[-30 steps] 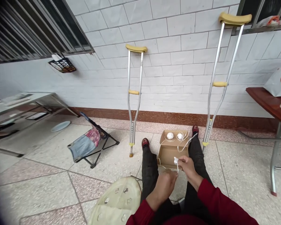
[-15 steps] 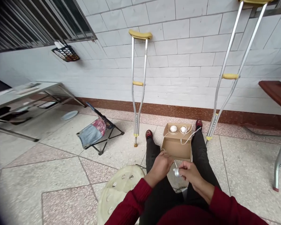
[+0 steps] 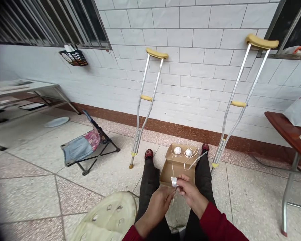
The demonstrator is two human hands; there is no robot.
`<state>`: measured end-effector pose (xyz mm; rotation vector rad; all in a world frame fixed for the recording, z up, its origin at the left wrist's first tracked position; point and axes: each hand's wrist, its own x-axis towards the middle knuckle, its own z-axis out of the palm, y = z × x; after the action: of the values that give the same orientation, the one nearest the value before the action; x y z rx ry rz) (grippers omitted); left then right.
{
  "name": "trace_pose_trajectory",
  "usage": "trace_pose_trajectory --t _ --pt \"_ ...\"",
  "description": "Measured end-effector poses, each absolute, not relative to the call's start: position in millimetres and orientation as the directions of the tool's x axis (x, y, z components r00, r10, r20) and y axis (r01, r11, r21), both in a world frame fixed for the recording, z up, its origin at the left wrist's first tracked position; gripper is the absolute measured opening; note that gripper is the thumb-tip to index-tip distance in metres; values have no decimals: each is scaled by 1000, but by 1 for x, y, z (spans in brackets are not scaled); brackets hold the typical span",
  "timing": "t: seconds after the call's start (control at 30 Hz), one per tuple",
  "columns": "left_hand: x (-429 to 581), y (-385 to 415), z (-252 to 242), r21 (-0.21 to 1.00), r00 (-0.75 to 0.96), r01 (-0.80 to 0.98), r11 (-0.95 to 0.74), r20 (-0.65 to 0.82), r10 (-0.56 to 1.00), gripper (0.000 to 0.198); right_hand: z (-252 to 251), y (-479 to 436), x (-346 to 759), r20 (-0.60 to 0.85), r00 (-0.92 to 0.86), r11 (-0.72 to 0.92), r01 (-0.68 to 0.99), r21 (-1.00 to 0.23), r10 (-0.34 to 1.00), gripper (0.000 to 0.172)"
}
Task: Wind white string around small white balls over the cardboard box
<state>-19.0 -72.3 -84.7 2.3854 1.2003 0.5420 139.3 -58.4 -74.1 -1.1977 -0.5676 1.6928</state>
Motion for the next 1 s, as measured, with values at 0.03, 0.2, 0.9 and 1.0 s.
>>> trace_pose_trajectory --t 0.03,0.2,0.9,1.0 --pt "-23 -75 -88 561 547 648 -516 129 827 29 -67 -64 139 -438 -129 -447 -437 -780 890 31" --pt "-32 -68 -101 603 609 635 -483 -6 793 29 -51 -102 133 -401 -283 -469 -235 -851 871 26" --pt "-5 -71 -46 148 735 659 -738 82 673 21 -116 -65 147 -172 81 -186 236 -954 982 9" --pt "-10 -84 -68 254 696 680 -688 75 714 23 -112 -65 148 -302 140 -302 -24 -953 943 17"
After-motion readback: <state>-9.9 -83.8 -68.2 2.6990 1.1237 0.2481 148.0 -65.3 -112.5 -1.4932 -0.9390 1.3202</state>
